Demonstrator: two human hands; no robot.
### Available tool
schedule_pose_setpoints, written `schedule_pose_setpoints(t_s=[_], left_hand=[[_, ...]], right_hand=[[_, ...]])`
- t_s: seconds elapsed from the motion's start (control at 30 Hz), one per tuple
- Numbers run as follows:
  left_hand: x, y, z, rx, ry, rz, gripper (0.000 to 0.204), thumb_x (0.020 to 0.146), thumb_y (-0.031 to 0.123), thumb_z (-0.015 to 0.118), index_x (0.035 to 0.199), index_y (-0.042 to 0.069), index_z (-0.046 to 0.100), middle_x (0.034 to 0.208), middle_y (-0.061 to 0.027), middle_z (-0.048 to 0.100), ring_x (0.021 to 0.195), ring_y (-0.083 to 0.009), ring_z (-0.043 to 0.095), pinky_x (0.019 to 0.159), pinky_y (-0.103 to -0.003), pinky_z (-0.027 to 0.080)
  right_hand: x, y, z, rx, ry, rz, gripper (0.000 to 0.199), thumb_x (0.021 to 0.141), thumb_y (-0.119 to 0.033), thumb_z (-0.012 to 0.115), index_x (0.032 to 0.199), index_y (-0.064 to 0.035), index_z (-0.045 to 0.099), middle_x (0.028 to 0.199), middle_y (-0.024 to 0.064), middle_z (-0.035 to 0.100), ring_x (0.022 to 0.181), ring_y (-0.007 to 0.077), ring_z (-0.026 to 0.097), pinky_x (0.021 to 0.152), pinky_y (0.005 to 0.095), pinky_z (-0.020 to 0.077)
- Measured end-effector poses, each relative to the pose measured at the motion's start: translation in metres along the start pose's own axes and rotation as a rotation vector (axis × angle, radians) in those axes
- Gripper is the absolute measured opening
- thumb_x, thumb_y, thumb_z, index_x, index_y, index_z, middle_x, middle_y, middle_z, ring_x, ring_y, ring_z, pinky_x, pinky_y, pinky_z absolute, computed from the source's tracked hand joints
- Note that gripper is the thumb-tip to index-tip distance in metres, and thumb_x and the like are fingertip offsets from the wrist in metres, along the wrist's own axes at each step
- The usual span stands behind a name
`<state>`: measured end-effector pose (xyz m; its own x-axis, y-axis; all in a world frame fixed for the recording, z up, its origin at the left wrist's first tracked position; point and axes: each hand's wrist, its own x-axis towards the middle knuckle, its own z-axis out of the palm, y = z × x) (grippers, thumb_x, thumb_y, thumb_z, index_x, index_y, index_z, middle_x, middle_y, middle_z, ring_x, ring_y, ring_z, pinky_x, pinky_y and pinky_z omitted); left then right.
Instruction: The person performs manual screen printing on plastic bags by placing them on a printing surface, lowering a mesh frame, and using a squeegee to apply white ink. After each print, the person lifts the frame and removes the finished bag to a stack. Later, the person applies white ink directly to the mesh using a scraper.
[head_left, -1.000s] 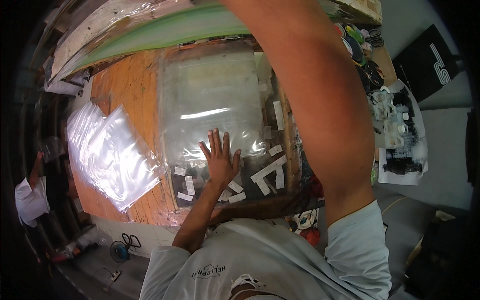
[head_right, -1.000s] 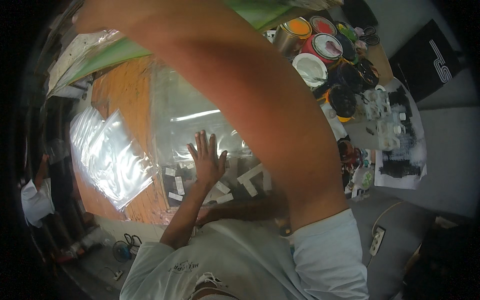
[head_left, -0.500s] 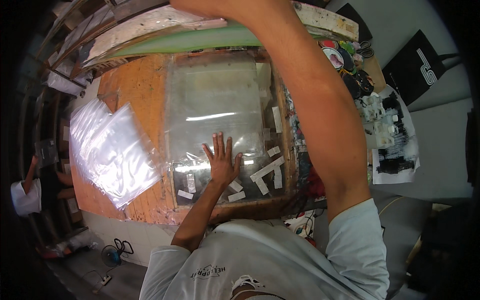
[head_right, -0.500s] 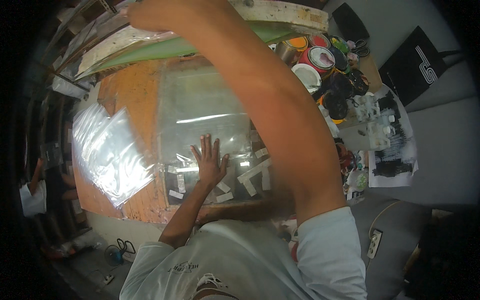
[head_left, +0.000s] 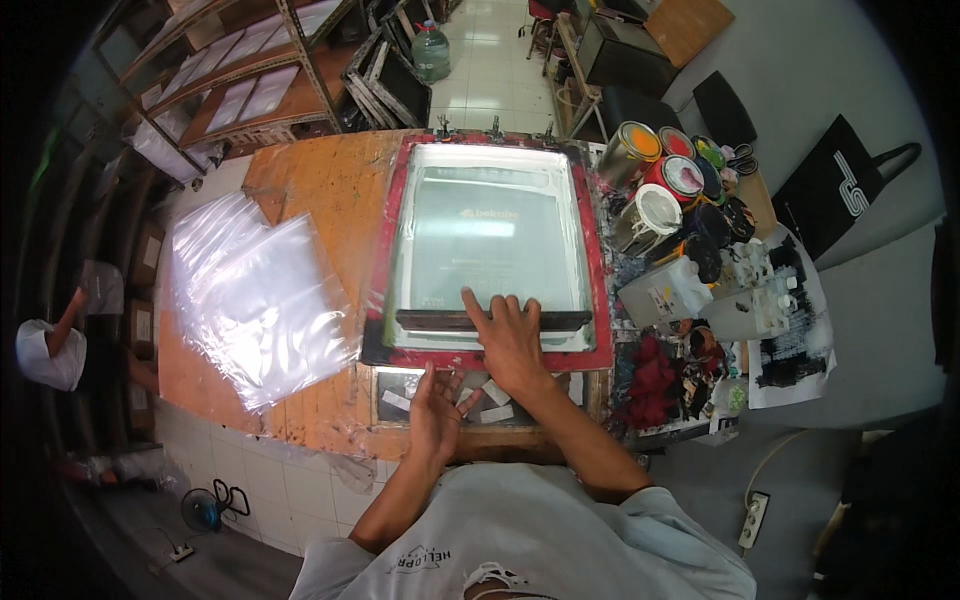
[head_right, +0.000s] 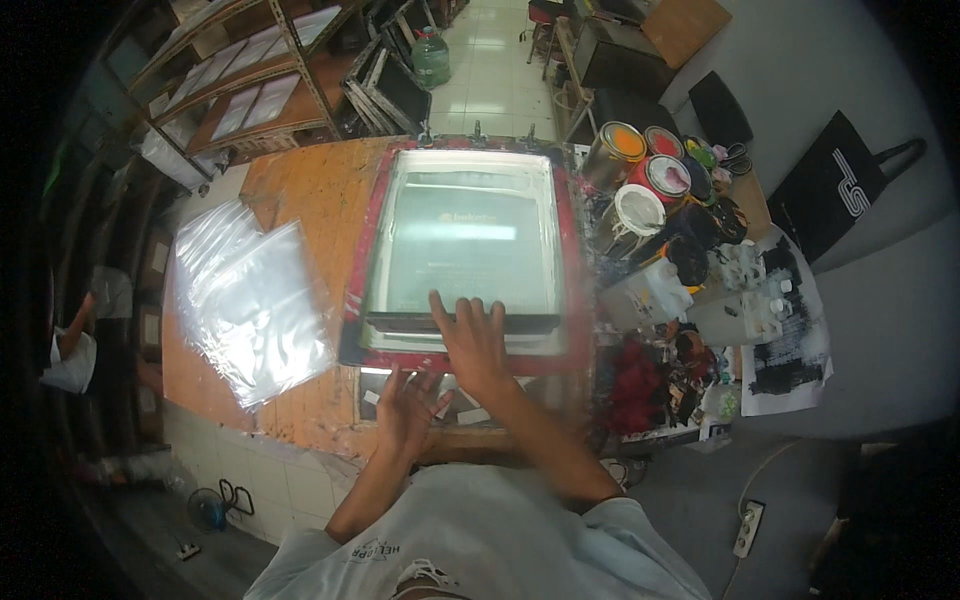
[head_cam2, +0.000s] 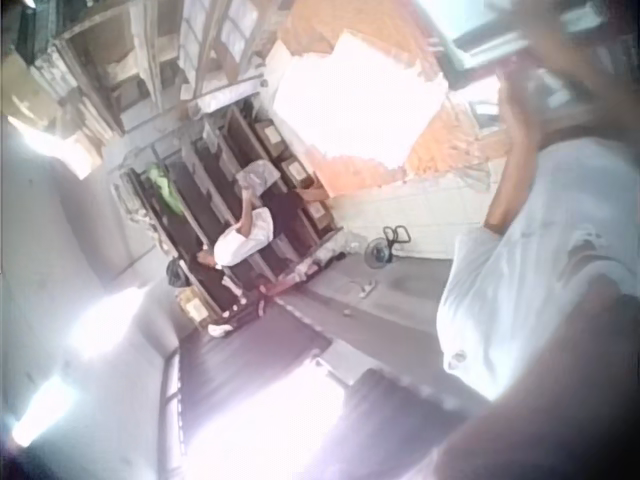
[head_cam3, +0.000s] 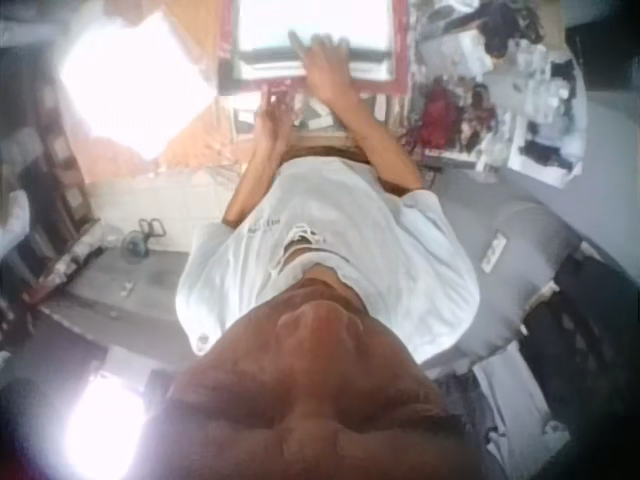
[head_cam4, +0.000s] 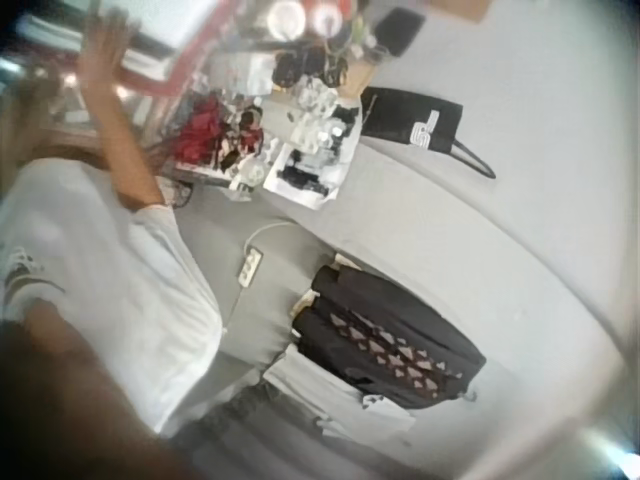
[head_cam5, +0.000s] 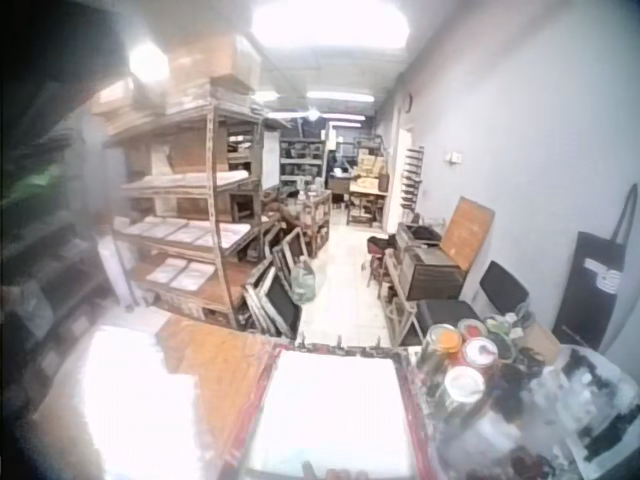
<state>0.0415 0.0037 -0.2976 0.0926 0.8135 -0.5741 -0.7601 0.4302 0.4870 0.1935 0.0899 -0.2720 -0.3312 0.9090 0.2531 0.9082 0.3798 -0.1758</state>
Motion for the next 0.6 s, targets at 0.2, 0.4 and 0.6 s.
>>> schedule_pose_setpoints(t_s=[0.2, 0.4, 0.6], left_hand=[[0.048, -0.034, -0.042, 0.018, 0.271, -0.126, 0.071, 0.097, 0.047, 0.065, 0.146, 0.006, 0.033, 0.145, -0.0135, 0.04, 0.138, -0.0287, 0.042, 0.114, -0.065, 0.026], [0.047, -0.033, -0.038, 0.055, 0.25, -0.118, 0.087, 0.096, 0.048, 0.064, 0.156, 0.002, 0.023, 0.157, -0.0172, 0.032, 0.143, -0.0312, 0.038, 0.116, -0.066, 0.023], [0.045, -0.031, -0.03, 0.053, 0.351, -0.123, 0.05, 0.094, 0.041, 0.069, 0.128, 0.01, 0.051, 0.123, -0.0061, 0.05, 0.124, -0.0262, 0.049, 0.103, -0.056, 0.034]], right_hand=[[-0.01, 0.012, 0.061, 0.103, -0.032, 0.026, 0.067, 0.083, 0.002, 0.065, 0.148, -0.0136, 0.053, 0.09, 0.0102, 0.055, 0.091, 0.0282, 0.053, 0.085, 0.0477, 0.0352], [-0.028, 0.009, 0.071, 0.057, -0.068, 0.019, 0.069, 0.083, 0.002, 0.066, 0.149, -0.0152, 0.052, 0.092, 0.0089, 0.053, 0.095, 0.0268, 0.053, 0.091, 0.051, 0.033], [0.018, 0.037, 0.093, 0.085, 0.03, -0.001, 0.07, 0.083, 0.003, 0.067, 0.149, -0.0174, 0.052, 0.095, 0.0081, 0.052, 0.097, 0.0263, 0.052, 0.097, 0.0562, 0.0298]])
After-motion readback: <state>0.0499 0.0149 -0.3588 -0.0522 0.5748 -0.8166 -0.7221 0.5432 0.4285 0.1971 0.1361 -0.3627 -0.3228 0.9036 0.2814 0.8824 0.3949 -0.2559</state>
